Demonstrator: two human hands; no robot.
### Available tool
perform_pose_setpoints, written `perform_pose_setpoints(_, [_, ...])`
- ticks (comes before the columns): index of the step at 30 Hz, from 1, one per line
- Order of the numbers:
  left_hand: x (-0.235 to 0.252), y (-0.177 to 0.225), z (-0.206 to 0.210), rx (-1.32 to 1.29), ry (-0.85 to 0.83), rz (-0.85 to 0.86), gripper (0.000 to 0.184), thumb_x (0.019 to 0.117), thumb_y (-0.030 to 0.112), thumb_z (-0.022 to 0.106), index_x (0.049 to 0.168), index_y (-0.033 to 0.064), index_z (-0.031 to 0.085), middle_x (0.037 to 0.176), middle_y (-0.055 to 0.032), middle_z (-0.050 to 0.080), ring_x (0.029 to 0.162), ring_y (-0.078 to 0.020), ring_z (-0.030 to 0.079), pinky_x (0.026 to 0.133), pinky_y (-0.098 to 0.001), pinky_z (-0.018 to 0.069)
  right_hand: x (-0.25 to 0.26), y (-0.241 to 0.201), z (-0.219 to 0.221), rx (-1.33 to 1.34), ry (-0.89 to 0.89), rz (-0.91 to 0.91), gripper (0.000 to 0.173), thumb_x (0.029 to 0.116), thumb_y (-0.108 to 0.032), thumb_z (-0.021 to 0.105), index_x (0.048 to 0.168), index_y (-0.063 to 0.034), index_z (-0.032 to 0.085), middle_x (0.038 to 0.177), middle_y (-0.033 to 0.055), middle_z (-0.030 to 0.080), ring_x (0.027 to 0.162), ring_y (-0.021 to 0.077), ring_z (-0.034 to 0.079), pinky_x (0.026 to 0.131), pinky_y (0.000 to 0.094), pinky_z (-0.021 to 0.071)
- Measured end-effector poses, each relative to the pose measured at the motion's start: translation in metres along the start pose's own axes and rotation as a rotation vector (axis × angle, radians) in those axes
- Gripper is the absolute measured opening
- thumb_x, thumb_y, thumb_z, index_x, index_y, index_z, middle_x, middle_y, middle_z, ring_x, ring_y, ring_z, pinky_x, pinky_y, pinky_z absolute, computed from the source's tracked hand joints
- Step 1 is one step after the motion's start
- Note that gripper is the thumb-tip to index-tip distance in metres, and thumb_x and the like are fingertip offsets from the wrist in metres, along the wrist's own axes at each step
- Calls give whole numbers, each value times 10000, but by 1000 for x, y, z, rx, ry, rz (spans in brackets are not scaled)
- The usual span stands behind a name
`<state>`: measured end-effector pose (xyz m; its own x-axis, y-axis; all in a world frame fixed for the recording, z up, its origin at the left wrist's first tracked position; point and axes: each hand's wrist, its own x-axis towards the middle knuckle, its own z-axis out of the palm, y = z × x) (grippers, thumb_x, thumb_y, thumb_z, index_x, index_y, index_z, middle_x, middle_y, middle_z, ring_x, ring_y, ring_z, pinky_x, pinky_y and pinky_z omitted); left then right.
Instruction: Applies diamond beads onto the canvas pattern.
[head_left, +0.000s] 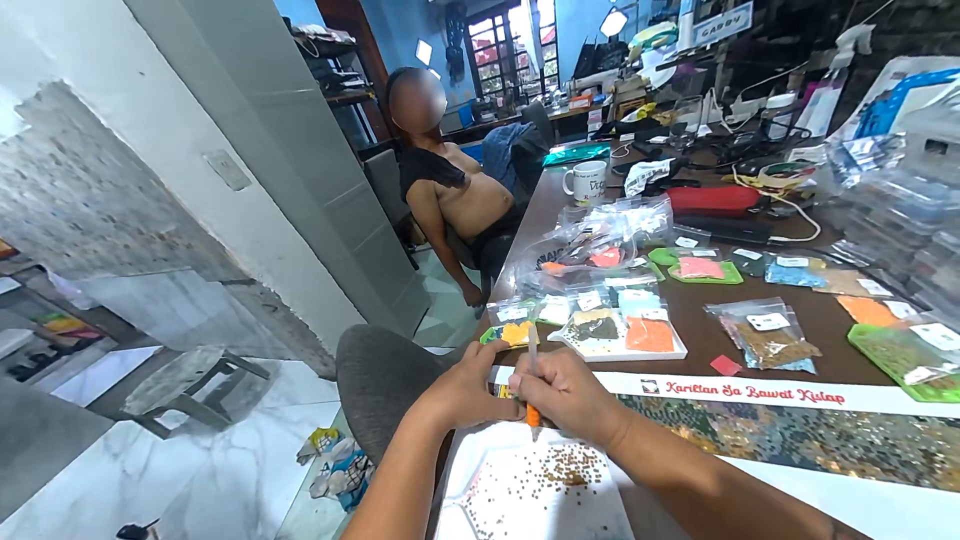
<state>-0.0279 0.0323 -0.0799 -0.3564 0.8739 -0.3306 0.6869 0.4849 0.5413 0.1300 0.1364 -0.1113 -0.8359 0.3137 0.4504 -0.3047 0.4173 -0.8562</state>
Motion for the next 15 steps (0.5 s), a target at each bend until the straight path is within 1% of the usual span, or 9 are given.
perform_pose_setpoints(3, [0,-1,0,-35,-8,-3,936,802,277,854,1576,191,335,1522,-153,396,1261,-284,545,1008,-509,490,3,4,-3,-74,75,90,338,1008,-242,490,695,-129,548,572,-79,443,521,-12,443,517,188,372])
perform_pose_setpoints(7, [1,-2,-1,-53,-9,7,930,793,276,857,1568,204,348,1508,-152,408,1256,-287,549,1003,-511,496,4,6,-5,-189,65,154,361,1055,-292,462,770,-103,578,610,-44,457,564,44,476,560,243,406])
perform_pose_setpoints(10, [0,-1,-1,-45,-16,4,929,804,272,851,1573,193,336,1517,-153,399,1260,-282,545,1008,-502,492,3,5,-4,-288,29,151,388,1076,-325,428,824,-80,592,638,-17,467,603,81,495,592,286,419])
perform_pose_setpoints(13, [0,-1,-1,-31,-15,0,933,808,276,854,1577,197,333,1512,-155,401,1252,-283,549,1005,-506,493,3,6,-1,-351,5,126,419,1087,-350,405,858,-58,600,643,10,474,614,119,506,597,319,429])
perform_pose_setpoints(15, [0,-1,-1,-35,-13,5,935,800,280,856,1575,197,339,1503,-155,408,1241,-283,553,998,-513,495,2,9,1,-394,12,77,436,1093,-354,391,871,-48,607,641,22,483,613,133,518,593,320,436])
